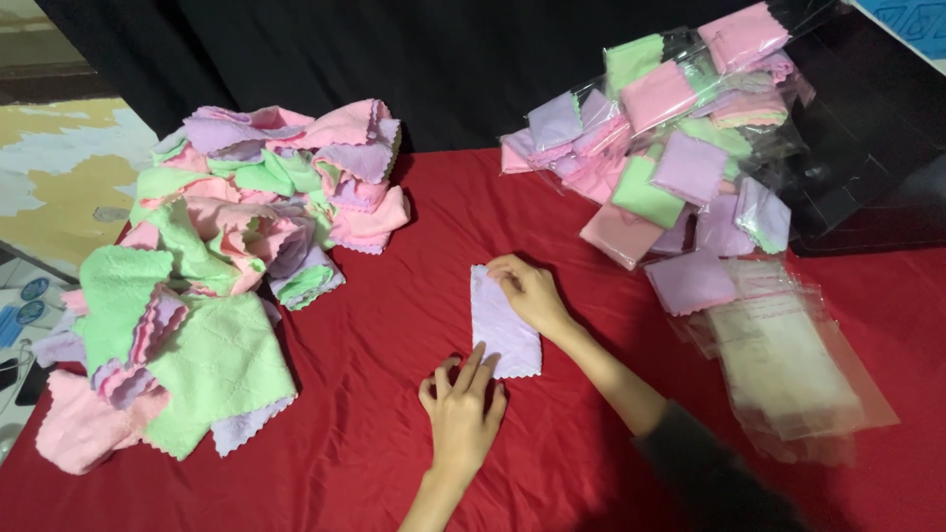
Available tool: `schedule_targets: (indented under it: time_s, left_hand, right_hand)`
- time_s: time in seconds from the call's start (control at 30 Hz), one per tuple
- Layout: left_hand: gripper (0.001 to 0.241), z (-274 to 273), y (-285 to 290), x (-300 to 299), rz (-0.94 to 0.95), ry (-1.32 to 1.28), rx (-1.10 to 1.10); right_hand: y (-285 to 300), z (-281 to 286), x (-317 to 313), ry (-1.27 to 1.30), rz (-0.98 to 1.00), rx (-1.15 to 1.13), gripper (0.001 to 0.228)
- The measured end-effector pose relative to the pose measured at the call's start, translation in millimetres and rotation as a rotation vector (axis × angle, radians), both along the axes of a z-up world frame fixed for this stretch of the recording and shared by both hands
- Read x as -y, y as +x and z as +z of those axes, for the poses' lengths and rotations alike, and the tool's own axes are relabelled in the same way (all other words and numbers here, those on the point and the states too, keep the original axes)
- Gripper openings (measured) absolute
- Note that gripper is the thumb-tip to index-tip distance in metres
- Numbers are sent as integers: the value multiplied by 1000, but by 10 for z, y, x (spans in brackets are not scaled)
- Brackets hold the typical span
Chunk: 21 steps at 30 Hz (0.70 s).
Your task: Folding small microfiber cloths and placing them into individual plastic bags
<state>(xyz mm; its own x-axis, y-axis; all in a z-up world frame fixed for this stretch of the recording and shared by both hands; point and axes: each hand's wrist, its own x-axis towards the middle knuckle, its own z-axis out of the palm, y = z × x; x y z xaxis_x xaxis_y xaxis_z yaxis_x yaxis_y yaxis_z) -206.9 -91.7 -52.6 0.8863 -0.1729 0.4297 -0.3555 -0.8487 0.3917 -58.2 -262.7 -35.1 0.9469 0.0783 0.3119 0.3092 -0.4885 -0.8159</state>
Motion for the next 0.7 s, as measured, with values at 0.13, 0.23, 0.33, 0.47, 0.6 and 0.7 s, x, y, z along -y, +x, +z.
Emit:
schedule_targets:
  time_s: [0.13,0.23,0.33,0.47,0.6,0.7]
  left_hand:
    - [48,24,94,-173,-93,7,-1]
    - [61,80,262,-285,-196,-18,-92]
    - [54,78,422,-333,-286,74,48]
    - [30,171,590,-291,-397,97,105]
    - [25,168,816,-253,-467,-132,-136]
    - [29,250,984,-320,-478,-235,-324]
  right_hand:
    - [-225,46,256,-70,22,206,40]
    - [-521,199,421,-114,148,341,53]
    - [-823,280,531,-314,290,330,51]
    - [-1007,328,557,-350,332,444,37]
    - [-919,179,567,-338,303,443,33]
    - [-839,94,557,-280,226,300,21]
